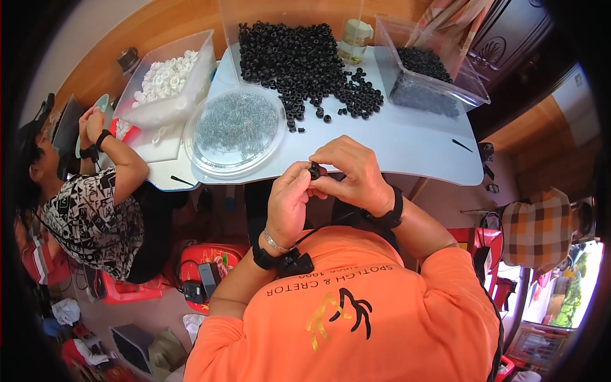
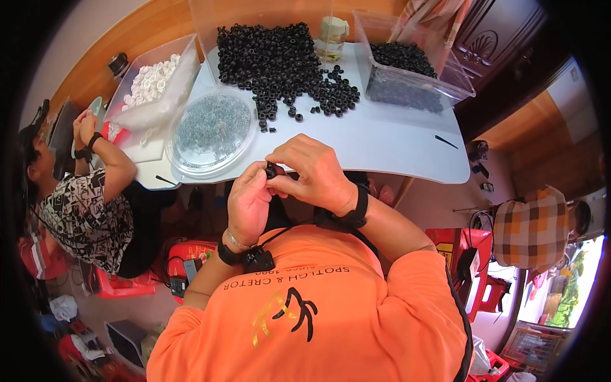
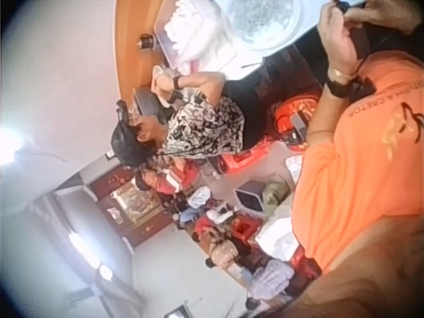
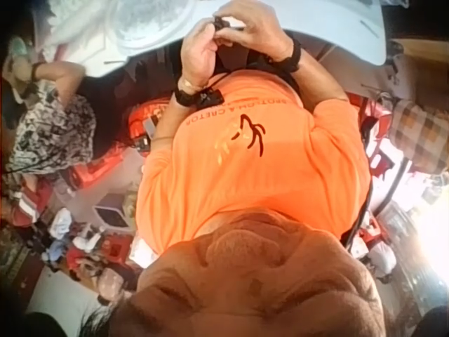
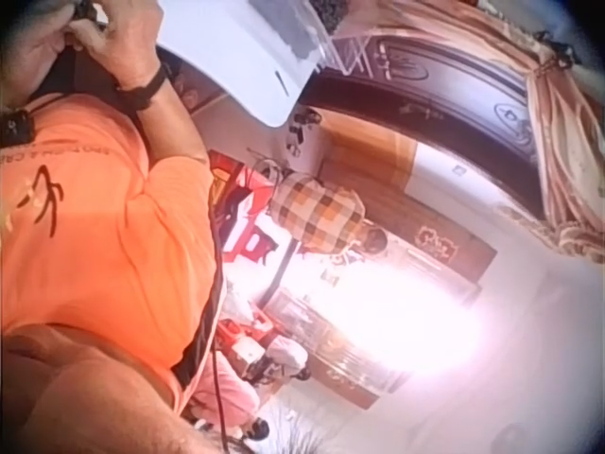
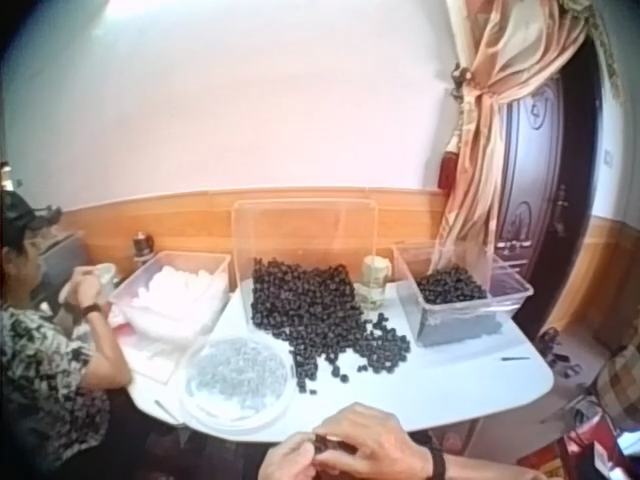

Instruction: Assembling small black components for shoes at a work table.

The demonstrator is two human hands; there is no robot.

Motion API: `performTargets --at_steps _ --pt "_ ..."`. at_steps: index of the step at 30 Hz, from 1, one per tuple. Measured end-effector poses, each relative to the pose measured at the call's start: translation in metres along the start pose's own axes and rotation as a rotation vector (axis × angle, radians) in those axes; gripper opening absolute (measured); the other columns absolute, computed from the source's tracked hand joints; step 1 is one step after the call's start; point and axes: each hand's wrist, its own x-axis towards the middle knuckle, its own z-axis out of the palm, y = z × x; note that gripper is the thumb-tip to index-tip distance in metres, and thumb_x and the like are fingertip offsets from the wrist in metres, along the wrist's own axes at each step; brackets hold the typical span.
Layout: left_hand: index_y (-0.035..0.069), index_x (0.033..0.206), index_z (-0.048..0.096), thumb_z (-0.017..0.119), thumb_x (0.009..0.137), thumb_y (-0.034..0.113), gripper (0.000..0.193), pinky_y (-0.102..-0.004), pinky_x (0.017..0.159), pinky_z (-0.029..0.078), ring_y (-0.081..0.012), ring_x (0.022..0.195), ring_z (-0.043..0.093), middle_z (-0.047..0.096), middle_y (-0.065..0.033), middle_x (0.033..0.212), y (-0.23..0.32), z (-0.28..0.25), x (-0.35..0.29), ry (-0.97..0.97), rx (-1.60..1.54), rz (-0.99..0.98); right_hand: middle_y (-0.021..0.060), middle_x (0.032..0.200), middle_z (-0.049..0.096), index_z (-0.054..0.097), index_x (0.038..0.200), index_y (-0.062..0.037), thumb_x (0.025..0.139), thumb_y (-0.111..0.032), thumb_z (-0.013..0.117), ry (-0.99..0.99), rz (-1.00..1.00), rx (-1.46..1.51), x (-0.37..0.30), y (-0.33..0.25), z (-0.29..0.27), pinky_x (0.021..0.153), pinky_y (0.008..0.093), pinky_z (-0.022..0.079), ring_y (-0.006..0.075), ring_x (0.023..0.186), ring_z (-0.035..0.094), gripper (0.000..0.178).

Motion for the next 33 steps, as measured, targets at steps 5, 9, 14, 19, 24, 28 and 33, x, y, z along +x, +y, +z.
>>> performTargets --at_steps 5,9,14,19,24,28,33 --pt "-0.006 0.109 0.056 0.04 0.102 0.022 0.034 -0.0282 0.077 0.046 -0.0153 0.081 0.058 0.061 -0.0103 0.094 -0.007 0.001 -0.001 0.02 -0.057 0.024 0.0043 0.079 0.064 0.065 0.091 -0.007 0.065 -0.013 0.076 0.009 -0.021 -0.036 -0.005 0.002 0.005 0.064 0.0349 0.049 0.0246 0.072 0.061 0.029" --pt "-0.006 0.104 0.057 0.038 0.102 0.022 0.034 -0.0265 0.074 0.045 -0.0146 0.077 0.057 0.061 -0.0095 0.09 -0.008 0.003 0.001 0.058 -0.034 0.001 0.0044 0.078 0.064 0.064 0.088 -0.0069 0.065 -0.011 0.075 0.025 -0.042 -0.021 -0.006 0.003 0.005 0.063 0.0352 0.048 0.0244 0.07 0.061 0.026" --pt "-0.003 0.101 0.057 0.036 0.102 0.02 0.032 -0.0267 0.072 0.044 -0.0132 0.077 0.056 0.06 -0.0073 0.087 -0.017 0.001 0.005 0.077 -0.08 -0.025 0.0041 0.076 0.063 0.064 0.084 -0.0077 0.066 -0.011 0.073 0.017 -0.092 -0.097 -0.01 0.01 0.009 0.062 0.0353 0.048 0.0239 0.07 0.06 0.02" --pt "-0.002 0.1 0.056 0.035 0.101 0.018 0.029 -0.0283 0.071 0.044 -0.0136 0.076 0.055 0.059 -0.0074 0.086 -0.016 0.003 0.008 0.06 -0.17 -0.034 0.0046 0.076 0.062 0.064 0.083 -0.0084 0.068 -0.014 0.073 -0.037 -0.078 -0.145 -0.009 0.013 0.005 0.063 0.0359 0.048 0.0247 0.07 0.06 0.018" --pt "-0.003 0.105 0.054 0.034 0.102 0.023 0.033 -0.0304 0.07 0.048 -0.019 0.075 0.06 0.064 -0.0139 0.09 -0.011 -0.004 0.009 0.123 -0.039 -0.118 0.0058 0.08 0.063 0.065 0.087 -0.0103 0.068 -0.021 0.076 -0.126 -0.079 -0.166 0.014 0.016 -0.017 0.065 0.0364 0.048 0.0264 0.077 0.061 0.024" --pt "-0.003 0.11 0.053 0.036 0.101 0.024 0.033 -0.029 0.07 0.049 -0.0195 0.077 0.062 0.064 -0.0143 0.09 -0.002 -0.011 0.006 0.161 -0.004 -0.115 0.0071 0.089 0.067 0.068 0.093 -0.011 0.07 -0.019 0.079 0.098 -0.033 -0.395 0.066 0.036 -0.081 0.074 0.0384 0.05 0.0288 0.083 0.062 0.027" --pt "-0.002 0.109 0.055 0.038 0.101 0.02 0.028 -0.0266 0.069 0.049 -0.0172 0.075 0.062 0.065 -0.0139 0.089 -0.004 -0.017 0.005 0.139 -0.061 -0.107 0.0135 0.102 0.066 0.066 0.109 -0.0054 0.08 -0.015 0.067 0.47 -0.073 -0.852 0.117 0.074 -0.158 0.083 0.038 0.049 0.0307 0.097 0.062 0.031"
